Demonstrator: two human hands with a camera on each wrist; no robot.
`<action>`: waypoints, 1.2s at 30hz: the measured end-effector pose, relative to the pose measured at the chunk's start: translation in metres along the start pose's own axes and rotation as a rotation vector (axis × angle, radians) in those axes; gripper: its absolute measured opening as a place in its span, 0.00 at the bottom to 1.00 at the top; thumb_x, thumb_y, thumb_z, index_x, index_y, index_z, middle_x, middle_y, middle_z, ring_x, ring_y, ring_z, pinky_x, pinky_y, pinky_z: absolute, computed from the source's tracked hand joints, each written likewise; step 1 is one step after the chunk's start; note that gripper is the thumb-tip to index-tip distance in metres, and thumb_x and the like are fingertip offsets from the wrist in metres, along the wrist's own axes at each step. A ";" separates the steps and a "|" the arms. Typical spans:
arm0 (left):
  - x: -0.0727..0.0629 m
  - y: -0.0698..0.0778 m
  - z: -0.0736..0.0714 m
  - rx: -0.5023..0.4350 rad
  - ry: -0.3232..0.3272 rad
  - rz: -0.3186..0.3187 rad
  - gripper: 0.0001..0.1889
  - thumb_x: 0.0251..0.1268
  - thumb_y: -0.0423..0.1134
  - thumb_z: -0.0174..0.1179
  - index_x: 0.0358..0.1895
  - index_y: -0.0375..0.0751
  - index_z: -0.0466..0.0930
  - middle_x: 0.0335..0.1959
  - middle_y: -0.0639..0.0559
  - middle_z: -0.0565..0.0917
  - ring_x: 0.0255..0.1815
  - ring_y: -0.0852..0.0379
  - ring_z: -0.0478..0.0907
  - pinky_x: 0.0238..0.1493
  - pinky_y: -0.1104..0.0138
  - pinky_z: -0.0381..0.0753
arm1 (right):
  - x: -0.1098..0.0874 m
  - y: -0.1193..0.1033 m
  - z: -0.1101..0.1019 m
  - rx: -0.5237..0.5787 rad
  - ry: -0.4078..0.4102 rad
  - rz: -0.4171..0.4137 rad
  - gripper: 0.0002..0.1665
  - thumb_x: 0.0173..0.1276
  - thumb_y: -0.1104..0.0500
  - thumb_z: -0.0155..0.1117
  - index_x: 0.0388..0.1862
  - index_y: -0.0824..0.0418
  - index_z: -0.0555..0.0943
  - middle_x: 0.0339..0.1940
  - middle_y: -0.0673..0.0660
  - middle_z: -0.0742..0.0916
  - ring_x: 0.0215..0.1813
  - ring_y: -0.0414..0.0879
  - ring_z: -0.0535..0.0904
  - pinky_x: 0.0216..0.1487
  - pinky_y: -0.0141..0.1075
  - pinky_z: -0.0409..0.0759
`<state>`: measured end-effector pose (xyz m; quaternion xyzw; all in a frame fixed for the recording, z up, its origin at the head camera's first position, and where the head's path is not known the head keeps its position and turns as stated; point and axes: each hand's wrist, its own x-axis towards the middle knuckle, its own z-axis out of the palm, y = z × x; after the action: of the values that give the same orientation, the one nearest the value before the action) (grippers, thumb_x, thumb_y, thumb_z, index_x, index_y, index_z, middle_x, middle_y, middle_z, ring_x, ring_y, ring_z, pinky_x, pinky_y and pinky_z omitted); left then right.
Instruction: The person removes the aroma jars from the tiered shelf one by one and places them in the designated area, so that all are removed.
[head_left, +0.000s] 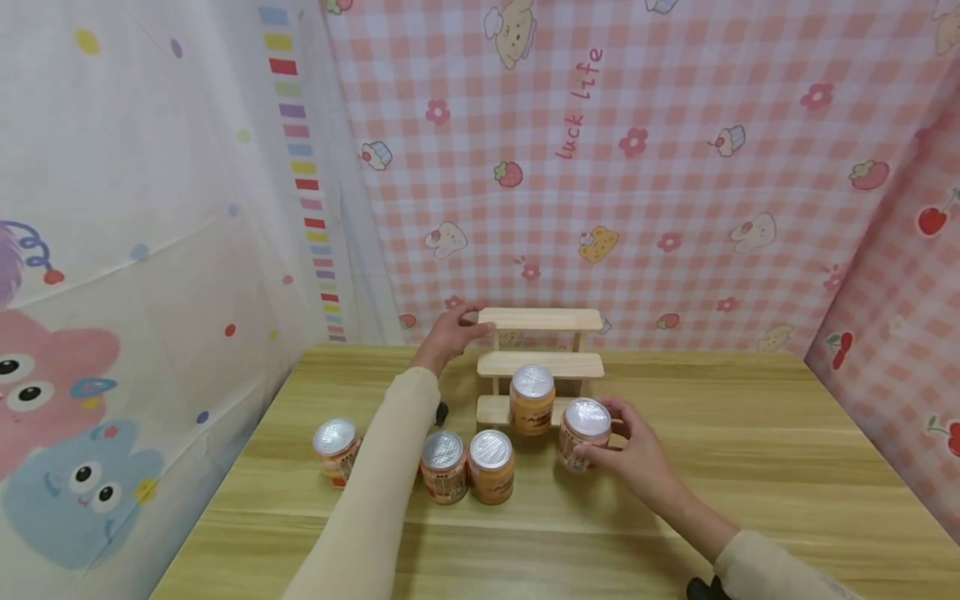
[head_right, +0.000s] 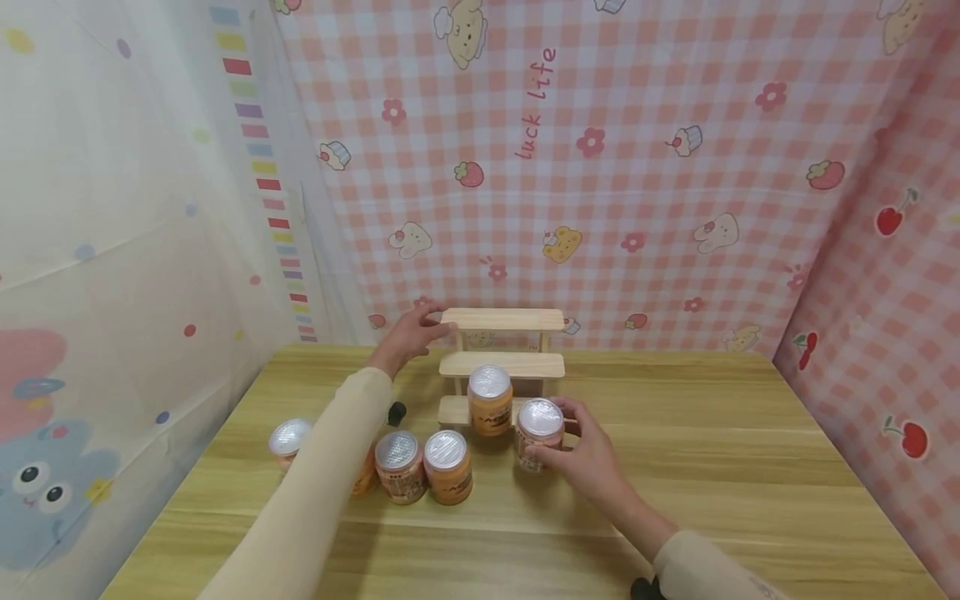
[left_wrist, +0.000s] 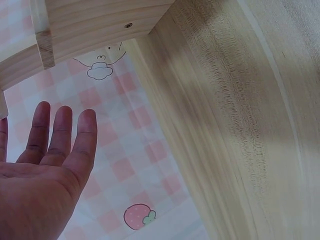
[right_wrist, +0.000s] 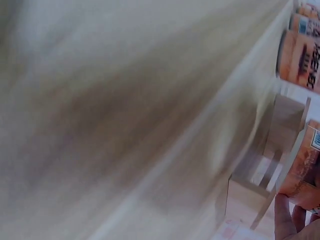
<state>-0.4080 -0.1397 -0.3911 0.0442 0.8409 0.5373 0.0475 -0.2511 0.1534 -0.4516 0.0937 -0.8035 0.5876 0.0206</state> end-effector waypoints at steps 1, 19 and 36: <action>0.000 0.000 0.000 0.001 0.000 -0.001 0.32 0.69 0.48 0.64 0.73 0.45 0.66 0.63 0.36 0.74 0.62 0.43 0.72 0.55 0.48 0.75 | -0.001 0.000 0.002 0.003 -0.009 0.003 0.43 0.55 0.61 0.80 0.67 0.65 0.68 0.60 0.63 0.77 0.61 0.58 0.73 0.53 0.39 0.79; 0.002 -0.002 -0.001 0.013 -0.002 0.000 0.32 0.69 0.48 0.64 0.73 0.46 0.67 0.65 0.37 0.74 0.64 0.43 0.71 0.54 0.49 0.76 | -0.019 0.009 0.038 0.131 -0.070 0.061 0.43 0.48 0.69 0.81 0.63 0.65 0.71 0.59 0.63 0.78 0.61 0.57 0.74 0.53 0.39 0.80; 0.001 -0.001 0.001 -0.006 0.011 -0.008 0.31 0.68 0.48 0.64 0.72 0.46 0.68 0.64 0.38 0.74 0.63 0.44 0.72 0.48 0.55 0.75 | -0.016 0.014 0.057 0.136 -0.053 0.044 0.41 0.48 0.69 0.81 0.61 0.66 0.72 0.57 0.62 0.78 0.59 0.56 0.75 0.54 0.40 0.80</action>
<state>-0.4085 -0.1395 -0.3925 0.0378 0.8397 0.5398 0.0454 -0.2330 0.1053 -0.4851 0.0929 -0.7637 0.6385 -0.0201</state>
